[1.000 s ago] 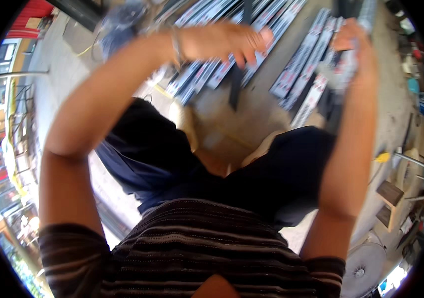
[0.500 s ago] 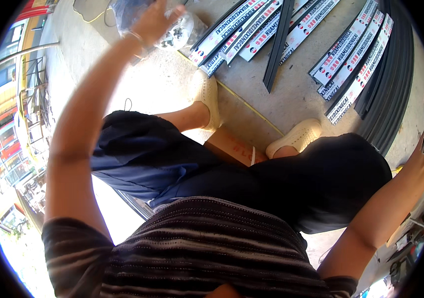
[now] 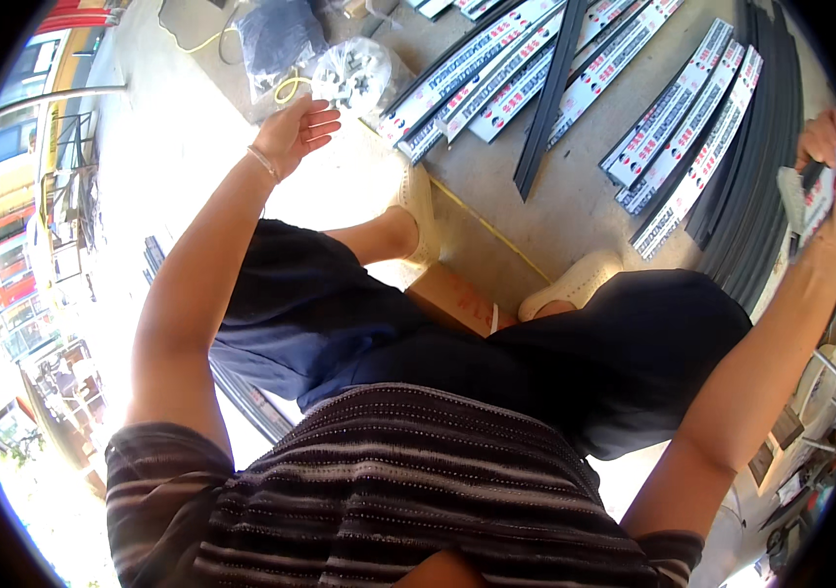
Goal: The person attaches plastic end caps to metal sliding tracks by pressing them onto the ends of the tracks by hand.
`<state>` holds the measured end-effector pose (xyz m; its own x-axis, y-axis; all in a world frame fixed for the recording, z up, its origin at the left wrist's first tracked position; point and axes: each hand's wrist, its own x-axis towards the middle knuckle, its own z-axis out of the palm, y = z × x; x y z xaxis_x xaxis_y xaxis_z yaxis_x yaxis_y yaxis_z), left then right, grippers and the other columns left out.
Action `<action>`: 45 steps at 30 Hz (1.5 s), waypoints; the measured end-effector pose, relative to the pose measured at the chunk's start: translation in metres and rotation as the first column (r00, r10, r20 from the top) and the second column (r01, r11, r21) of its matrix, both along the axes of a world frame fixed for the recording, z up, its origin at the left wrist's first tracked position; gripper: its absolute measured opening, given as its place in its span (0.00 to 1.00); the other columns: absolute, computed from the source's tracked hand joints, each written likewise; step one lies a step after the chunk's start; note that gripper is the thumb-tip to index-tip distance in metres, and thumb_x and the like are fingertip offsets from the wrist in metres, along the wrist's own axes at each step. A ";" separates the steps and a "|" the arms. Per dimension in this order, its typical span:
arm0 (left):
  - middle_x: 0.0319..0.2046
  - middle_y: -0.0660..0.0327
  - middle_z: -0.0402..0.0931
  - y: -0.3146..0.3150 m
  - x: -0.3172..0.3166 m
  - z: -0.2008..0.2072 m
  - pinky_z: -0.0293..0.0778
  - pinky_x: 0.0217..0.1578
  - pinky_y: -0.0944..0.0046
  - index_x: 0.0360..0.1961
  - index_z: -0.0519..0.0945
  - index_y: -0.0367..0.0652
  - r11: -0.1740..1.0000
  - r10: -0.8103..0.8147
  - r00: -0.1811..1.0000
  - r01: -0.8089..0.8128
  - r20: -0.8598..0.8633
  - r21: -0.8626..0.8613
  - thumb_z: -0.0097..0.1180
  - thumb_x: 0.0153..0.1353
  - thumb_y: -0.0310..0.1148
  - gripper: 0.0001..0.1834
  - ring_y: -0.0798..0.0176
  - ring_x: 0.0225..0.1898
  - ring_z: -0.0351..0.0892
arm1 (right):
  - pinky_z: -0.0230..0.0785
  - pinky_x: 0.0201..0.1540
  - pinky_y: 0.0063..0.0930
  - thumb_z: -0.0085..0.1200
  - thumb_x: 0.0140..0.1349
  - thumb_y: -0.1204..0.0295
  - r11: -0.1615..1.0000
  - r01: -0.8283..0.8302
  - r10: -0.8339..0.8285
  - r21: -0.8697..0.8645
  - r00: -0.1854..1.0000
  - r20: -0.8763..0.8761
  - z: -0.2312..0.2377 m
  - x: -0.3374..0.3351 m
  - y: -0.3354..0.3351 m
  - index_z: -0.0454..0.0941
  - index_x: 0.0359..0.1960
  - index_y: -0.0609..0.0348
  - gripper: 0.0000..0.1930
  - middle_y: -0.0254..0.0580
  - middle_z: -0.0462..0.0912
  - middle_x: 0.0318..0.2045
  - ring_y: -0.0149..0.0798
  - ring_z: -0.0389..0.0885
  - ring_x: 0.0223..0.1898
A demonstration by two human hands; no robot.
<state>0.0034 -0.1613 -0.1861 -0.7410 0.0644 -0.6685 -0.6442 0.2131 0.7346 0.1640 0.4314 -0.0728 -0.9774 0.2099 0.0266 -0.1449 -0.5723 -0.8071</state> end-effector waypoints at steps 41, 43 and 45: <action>0.10 0.71 0.56 0.268 0.108 0.138 0.47 0.15 0.70 0.18 0.68 0.45 0.644 -0.512 0.788 0.616 -0.342 0.454 0.47 0.68 0.41 0.20 0.76 0.11 0.50 | 0.63 0.21 0.29 0.50 0.62 0.73 0.950 0.248 -0.211 -0.188 0.957 0.198 0.023 -0.063 -0.161 0.70 0.33 0.63 0.06 0.39 0.70 0.20 0.31 0.66 0.17; 0.11 0.73 0.57 0.269 0.105 0.138 0.45 0.14 0.72 0.19 0.69 0.44 0.628 -0.481 0.809 0.587 -0.337 0.512 0.51 0.65 0.43 0.20 0.78 0.11 0.50 | 0.63 0.20 0.30 0.51 0.61 0.73 0.946 0.273 -0.239 -0.175 0.952 0.192 0.031 -0.066 -0.163 0.70 0.34 0.63 0.06 0.40 0.70 0.20 0.31 0.66 0.17; 0.11 0.74 0.57 0.271 0.102 0.139 0.46 0.14 0.73 0.19 0.69 0.45 0.667 -0.432 0.837 0.547 -0.336 0.505 0.51 0.65 0.43 0.20 0.79 0.11 0.50 | 0.63 0.20 0.31 0.51 0.61 0.73 0.941 0.278 -0.246 -0.190 0.953 0.179 0.034 -0.072 -0.161 0.70 0.35 0.63 0.06 0.40 0.70 0.20 0.32 0.66 0.17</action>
